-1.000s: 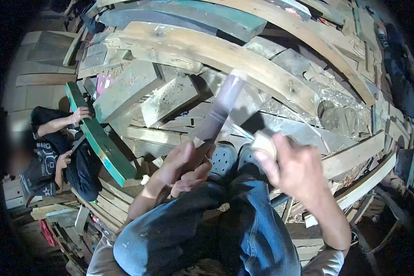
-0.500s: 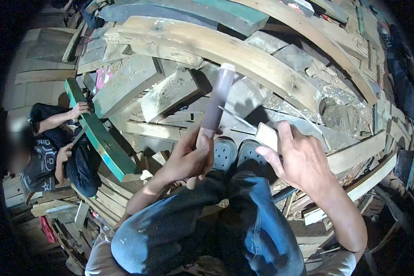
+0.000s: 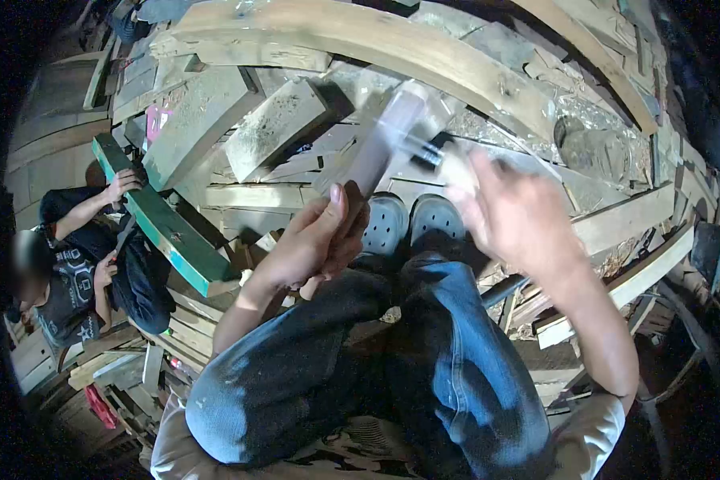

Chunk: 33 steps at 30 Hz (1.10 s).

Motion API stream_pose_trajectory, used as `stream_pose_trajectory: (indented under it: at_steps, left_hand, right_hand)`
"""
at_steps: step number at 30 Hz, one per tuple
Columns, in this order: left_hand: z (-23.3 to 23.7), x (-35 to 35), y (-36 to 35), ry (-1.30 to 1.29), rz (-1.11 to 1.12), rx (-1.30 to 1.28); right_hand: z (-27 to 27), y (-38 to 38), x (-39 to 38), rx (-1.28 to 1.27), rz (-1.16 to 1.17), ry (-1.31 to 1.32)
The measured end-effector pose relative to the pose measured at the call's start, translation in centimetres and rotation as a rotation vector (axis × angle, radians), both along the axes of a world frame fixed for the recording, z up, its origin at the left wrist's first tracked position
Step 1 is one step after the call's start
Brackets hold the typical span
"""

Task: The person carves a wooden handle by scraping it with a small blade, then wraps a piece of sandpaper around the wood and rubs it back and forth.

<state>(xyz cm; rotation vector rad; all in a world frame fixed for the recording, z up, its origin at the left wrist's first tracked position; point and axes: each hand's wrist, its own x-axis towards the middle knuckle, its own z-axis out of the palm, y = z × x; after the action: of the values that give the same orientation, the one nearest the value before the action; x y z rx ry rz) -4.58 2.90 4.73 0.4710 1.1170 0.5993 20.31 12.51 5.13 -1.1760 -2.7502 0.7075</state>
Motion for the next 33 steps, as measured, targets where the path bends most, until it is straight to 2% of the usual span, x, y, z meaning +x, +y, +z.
stream_pose_trajectory:
  at_steps: [1,5,7,9,10,11,13,14,15,17,19,20,21,23,24,25,27,29,31,33]
  left_hand:
    - [0.0,0.0,-0.3,-0.001,-0.002,-0.004]
    - [0.1,-0.5,-0.6,-0.083,0.001,-0.035]
    - [0.3,-0.1,-0.4,0.098,-0.097,0.031]
    - [0.5,0.0,-0.5,0.061,-0.088,0.007]
    - [0.5,0.0,-0.3,0.032,-0.072,-0.006]
    - [0.6,-0.1,-0.2,0.005,-0.058,-0.020]
    - [0.2,0.0,0.0,0.012,-0.076,-0.060]
    - [0.1,0.2,0.1,0.036,-0.063,-0.079]
    - [0.0,0.3,0.0,0.061,-0.049,-0.102]
    - [0.3,0.3,-0.1,0.011,-0.036,-0.118]
    - [0.3,0.2,-0.4,-0.071,-0.018,-0.089]
    - [0.2,0.2,-0.4,-0.046,-0.021,-0.073]
    - [0.3,0.4,-0.2,-0.049,-0.024,-0.074]
    - [0.6,0.7,0.1,-0.003,0.016,-0.143]
    - [0.2,0.5,-0.2,-0.082,0.025,-0.119]
    - [-0.1,0.2,-0.5,-0.079,0.024,-0.113]
    - [-0.4,-0.4,-0.9,-0.310,0.053,-0.138]
    - [-0.7,-0.4,-0.7,-0.355,0.063,-0.174]
    - [-1.6,-0.7,-0.8,-0.819,0.197,-0.338]
    - [-1.9,-0.8,-0.9,-0.877,0.130,-0.371]
  right_hand:
    - [0.3,1.0,0.4,-0.046,-0.066,-0.063]
    - [0.5,-1.7,-0.4,0.047,0.131,0.068]
    - [0.4,-0.7,0.1,-0.051,0.036,-0.025]
    - [0.9,0.6,0.2,-0.044,-0.106,-0.176]
    - [0.5,-0.5,0.4,-0.026,-0.043,0.009]
    - [0.7,-1.7,0.0,-0.018,0.065,-0.010]
    - [0.6,-2.3,-0.2,0.002,0.133,0.051]
    - [0.3,-1.5,0.1,-0.008,0.088,-0.019]
    - [0.1,-0.5,0.4,-0.050,-0.053,-0.002]
    - [0.9,-0.2,0.3,-0.062,-0.088,-0.038]
    - [1.5,-2.4,-0.4,-0.054,0.112,0.052]
    - [1.3,-2.4,-0.5,0.051,0.153,0.058]
    - [1.1,-1.6,-0.4,0.049,0.150,0.056]
    - [0.7,0.1,0.2,-0.021,-0.125,-0.090]
    - [0.8,-0.3,0.2,0.026,-0.111,-0.050]
    - [0.6,-1.7,0.4,-0.032,-0.020,0.035]
    - [0.2,-1.6,0.2,-0.020,-0.008,0.042]
    - [-0.1,-1.5,0.1,-0.013,0.026,0.046]
    - [0.4,-0.9,0.1,0.011,-0.066,0.016]
    - [0.8,-2.8,-0.7,-0.008,0.047,0.154]
